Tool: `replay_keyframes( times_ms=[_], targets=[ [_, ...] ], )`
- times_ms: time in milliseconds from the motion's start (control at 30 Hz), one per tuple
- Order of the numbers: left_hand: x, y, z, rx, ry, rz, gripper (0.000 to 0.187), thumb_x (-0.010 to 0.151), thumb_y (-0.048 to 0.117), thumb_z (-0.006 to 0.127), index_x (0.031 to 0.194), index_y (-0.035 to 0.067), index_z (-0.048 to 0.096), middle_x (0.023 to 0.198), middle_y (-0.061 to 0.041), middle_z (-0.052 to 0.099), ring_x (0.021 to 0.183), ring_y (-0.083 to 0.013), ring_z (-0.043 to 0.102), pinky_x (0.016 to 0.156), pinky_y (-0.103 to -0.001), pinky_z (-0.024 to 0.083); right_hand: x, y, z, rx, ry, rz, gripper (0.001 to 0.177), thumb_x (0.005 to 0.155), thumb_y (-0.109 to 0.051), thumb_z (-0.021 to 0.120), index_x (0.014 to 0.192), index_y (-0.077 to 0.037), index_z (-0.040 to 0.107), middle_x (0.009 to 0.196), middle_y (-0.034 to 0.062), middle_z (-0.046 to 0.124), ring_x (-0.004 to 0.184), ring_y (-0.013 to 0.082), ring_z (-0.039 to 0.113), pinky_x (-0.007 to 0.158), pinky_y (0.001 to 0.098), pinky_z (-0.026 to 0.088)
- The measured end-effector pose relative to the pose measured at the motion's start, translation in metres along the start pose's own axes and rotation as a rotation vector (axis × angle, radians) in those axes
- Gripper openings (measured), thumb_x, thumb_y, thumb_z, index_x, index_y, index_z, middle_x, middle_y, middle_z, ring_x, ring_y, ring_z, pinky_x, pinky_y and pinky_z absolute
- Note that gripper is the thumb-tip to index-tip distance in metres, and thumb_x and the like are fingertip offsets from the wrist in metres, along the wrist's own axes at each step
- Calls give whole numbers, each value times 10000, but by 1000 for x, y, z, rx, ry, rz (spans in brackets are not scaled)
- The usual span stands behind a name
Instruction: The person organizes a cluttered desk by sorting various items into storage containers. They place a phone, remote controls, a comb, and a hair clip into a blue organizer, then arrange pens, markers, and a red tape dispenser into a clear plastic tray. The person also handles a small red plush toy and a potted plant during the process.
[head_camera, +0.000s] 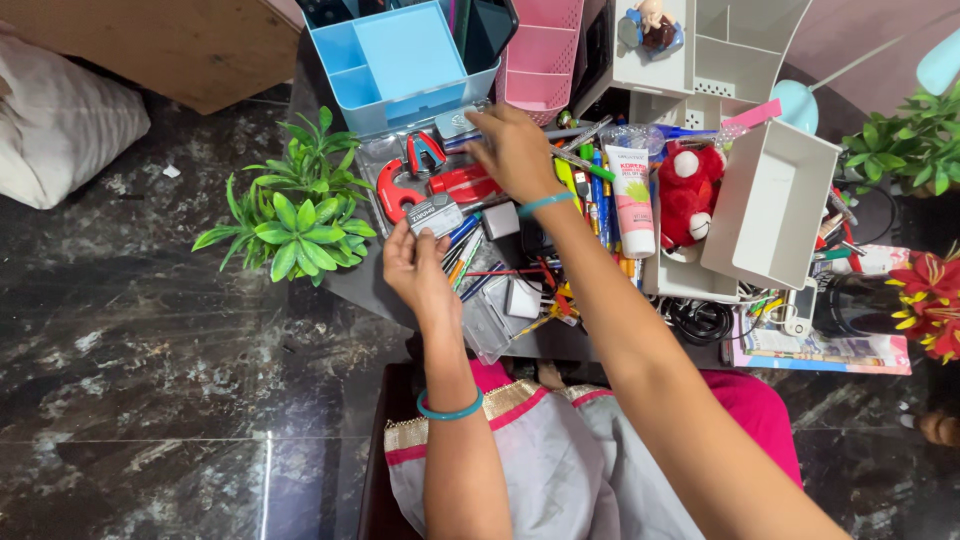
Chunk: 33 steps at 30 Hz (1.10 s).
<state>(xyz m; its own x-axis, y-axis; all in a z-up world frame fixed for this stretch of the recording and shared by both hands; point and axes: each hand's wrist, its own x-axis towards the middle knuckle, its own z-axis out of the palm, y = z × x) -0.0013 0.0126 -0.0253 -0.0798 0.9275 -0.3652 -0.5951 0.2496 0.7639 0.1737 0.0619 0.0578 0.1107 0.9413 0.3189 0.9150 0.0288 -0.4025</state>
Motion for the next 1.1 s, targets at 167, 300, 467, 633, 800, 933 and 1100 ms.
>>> replay_keyframes(
  times_ms=[167, 300, 467, 633, 800, 933, 1100],
  targets=[
    [2, 5, 0, -31, 49, -15, 410, 953, -32, 592, 1350, -92, 510, 1203, -183, 658, 986, -203, 694, 786, -320, 627, 11, 18, 39, -292, 100, -301, 373, 782, -120, 743, 1153, -89, 736, 1136, 117, 708, 1016, 303, 647, 869, 396, 541],
    [3, 9, 0, -80, 67, -24, 407, 955, -32, 581, 1350, -104, 515, 1207, -182, 660, 986, -208, 691, 803, -329, 617, 5, 23, 48, -332, 94, -286, 299, 807, -63, 703, 1100, -108, 737, 1084, 75, 721, 971, 280, 651, 830, 395, 541],
    [1, 10, 1, -96, 96, -38, 427, 952, -27, 579, 1367, -82, 494, 1192, -161, 657, 975, -204, 685, 797, -330, 611, 7, 5, 41, -294, 198, -327, 304, 836, -70, 683, 1136, -64, 732, 1099, 65, 717, 968, 270, 656, 812, 401, 534],
    [1, 6, -1, -111, 111, -20, 420, 963, -12, 588, 1371, -73, 508, 1191, -151, 656, 966, -182, 669, 774, -315, 592, 25, -31, 68, -154, 133, -542, 270, 865, -132, 660, 1120, -66, 721, 1119, 79, 695, 1013, 266, 663, 845, 395, 528],
    [3, 9, -6, -81, 154, -10, 421, 964, 4, 597, 1373, -46, 511, 1216, -122, 647, 953, -167, 661, 752, -307, 577, 36, -47, 94, -256, -1, -491, 232, 861, -152, 644, 1056, -113, 764, 1019, 54, 693, 945, 246, 655, 822, 384, 499],
    [1, 10, -6, -95, 146, -7, 411, 976, 12, 593, 1377, -36, 516, 1214, -122, 656, 964, -167, 666, 762, -293, 568, 38, -46, 96, -260, -39, -457, 229, 855, -165, 644, 1038, -136, 781, 1029, 41, 685, 949, 243, 632, 812, 388, 495],
    [-2, 9, 1, -67, 139, -10, 401, 979, 22, 595, 1371, -29, 529, 1230, -113, 665, 991, -161, 676, 779, -282, 568, 32, -44, 85, -256, -16, -491, 295, 871, -171, 631, 1127, -151, 777, 1095, 44, 671, 1000, 244, 598, 834, 381, 497]
  ],
)
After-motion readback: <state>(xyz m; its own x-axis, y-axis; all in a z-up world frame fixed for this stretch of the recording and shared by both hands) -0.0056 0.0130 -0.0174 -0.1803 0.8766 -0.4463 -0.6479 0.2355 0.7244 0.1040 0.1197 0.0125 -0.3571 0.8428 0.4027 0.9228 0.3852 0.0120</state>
